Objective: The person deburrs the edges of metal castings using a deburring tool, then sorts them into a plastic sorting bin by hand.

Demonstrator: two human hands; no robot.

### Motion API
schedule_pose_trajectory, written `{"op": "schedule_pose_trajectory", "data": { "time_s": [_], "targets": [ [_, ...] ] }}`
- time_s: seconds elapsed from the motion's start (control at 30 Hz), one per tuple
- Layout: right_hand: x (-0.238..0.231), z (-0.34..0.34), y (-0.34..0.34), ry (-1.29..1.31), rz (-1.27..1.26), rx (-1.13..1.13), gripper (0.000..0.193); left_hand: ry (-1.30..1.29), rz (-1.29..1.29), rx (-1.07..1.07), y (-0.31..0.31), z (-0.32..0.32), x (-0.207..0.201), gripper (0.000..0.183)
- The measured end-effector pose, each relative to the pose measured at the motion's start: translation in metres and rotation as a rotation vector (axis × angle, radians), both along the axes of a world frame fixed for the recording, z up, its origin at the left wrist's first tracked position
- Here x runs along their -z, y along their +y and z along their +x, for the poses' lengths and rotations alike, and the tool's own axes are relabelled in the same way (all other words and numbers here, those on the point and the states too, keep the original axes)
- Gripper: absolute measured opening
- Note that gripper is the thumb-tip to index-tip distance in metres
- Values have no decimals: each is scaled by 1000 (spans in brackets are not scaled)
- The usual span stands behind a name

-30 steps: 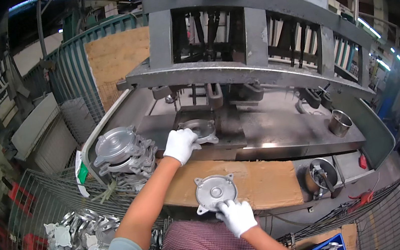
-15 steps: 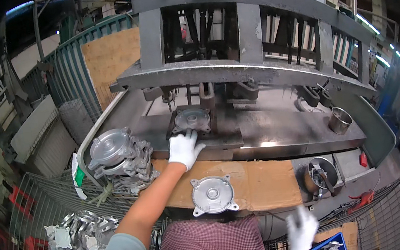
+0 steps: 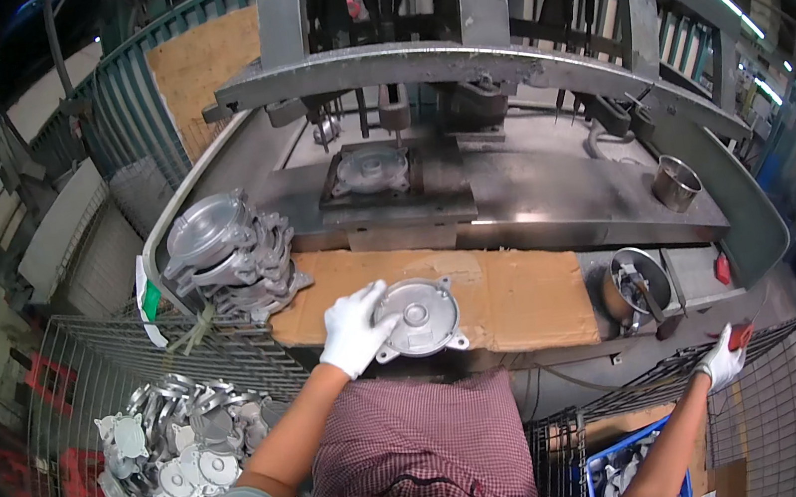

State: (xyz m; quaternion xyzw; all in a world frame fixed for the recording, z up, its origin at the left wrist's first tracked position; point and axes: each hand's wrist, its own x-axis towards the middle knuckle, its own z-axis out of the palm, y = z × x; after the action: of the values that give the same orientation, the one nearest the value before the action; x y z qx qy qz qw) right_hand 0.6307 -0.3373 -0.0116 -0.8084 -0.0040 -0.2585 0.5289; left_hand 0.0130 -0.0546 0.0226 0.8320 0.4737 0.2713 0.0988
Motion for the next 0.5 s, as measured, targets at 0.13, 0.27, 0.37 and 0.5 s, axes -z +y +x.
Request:
{"op": "schedule_pose_trajectory", "data": {
  "time_s": [0.13, 0.27, 0.37, 0.5],
  "targets": [
    [-60, -115, 51, -89, 181, -693, 41, 268, -80, -38, -30, -11, 15, 96],
    [-96, -280, 94, 216, -714, -1459, 58, 156, 13, 16, -26, -11, 26, 87],
    [-111, -358, 123, 42, -1411, -1402, 63, 121, 72, 20, -23, -11, 32, 80],
    [-111, -396, 143, 28, -1423, -1447, 63, 118, 101, 25, -22, -12, 31, 94]
  ]
}}
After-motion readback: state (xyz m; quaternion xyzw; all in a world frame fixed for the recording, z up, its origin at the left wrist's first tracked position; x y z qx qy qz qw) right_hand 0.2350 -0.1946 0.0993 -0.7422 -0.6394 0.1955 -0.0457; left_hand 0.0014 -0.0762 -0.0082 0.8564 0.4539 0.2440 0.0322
